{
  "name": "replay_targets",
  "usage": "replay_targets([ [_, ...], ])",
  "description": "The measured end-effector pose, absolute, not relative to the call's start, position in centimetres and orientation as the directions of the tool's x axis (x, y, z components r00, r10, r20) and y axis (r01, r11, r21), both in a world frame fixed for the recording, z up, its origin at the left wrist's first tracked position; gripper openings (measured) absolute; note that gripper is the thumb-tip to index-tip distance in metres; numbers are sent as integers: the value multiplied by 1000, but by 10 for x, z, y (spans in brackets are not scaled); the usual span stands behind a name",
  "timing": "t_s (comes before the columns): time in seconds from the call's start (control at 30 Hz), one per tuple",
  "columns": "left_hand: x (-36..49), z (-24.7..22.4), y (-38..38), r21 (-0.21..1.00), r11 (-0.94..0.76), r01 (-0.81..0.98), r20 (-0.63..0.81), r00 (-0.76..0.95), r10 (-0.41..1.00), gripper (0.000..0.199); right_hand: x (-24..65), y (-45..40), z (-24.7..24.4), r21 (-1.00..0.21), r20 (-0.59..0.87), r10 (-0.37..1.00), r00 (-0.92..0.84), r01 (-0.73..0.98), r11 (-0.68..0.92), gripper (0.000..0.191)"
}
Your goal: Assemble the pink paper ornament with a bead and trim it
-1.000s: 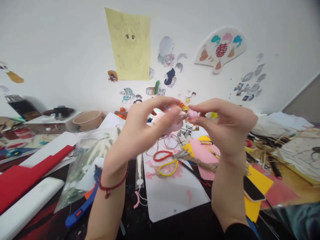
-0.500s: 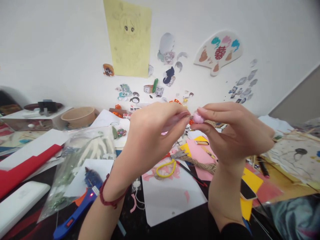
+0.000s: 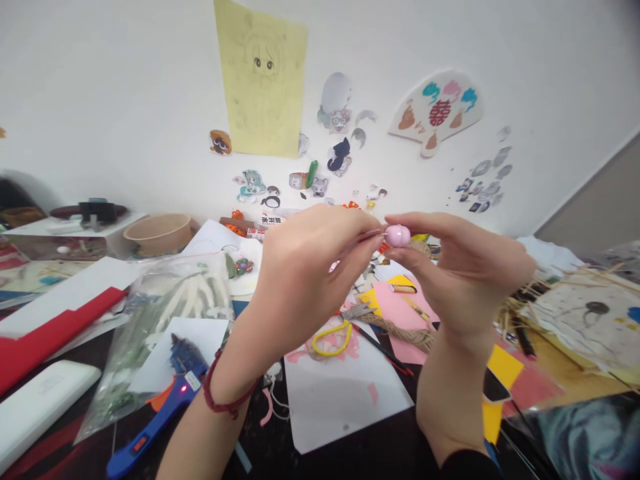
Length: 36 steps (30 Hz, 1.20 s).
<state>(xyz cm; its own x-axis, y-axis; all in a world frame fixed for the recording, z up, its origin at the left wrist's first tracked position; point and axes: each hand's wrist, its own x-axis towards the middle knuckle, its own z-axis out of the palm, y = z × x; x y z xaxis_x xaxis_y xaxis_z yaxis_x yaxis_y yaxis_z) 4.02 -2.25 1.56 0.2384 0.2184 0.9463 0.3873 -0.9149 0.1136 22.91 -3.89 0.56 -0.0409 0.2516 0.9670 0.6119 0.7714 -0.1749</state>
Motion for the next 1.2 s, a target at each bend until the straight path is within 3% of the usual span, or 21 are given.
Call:
replay_targets([
  [0.33, 46, 14, -26, 37, -856, 515, 950, 248, 190, 25, 223, -37, 3, -256, 960, 280, 33, 513, 819, 21],
  [0.83, 50, 15, -31, -9, -869, 494, 966, 228, 120, 32, 221, -41, -1, -179, 981, 191, 27, 500, 848, 33],
  [1.2, 38, 18, -27, 216, -933, 289, 908, 291, 300, 12, 220, -45, 3, -333, 939, 334, 87, 481, 811, 17],
])
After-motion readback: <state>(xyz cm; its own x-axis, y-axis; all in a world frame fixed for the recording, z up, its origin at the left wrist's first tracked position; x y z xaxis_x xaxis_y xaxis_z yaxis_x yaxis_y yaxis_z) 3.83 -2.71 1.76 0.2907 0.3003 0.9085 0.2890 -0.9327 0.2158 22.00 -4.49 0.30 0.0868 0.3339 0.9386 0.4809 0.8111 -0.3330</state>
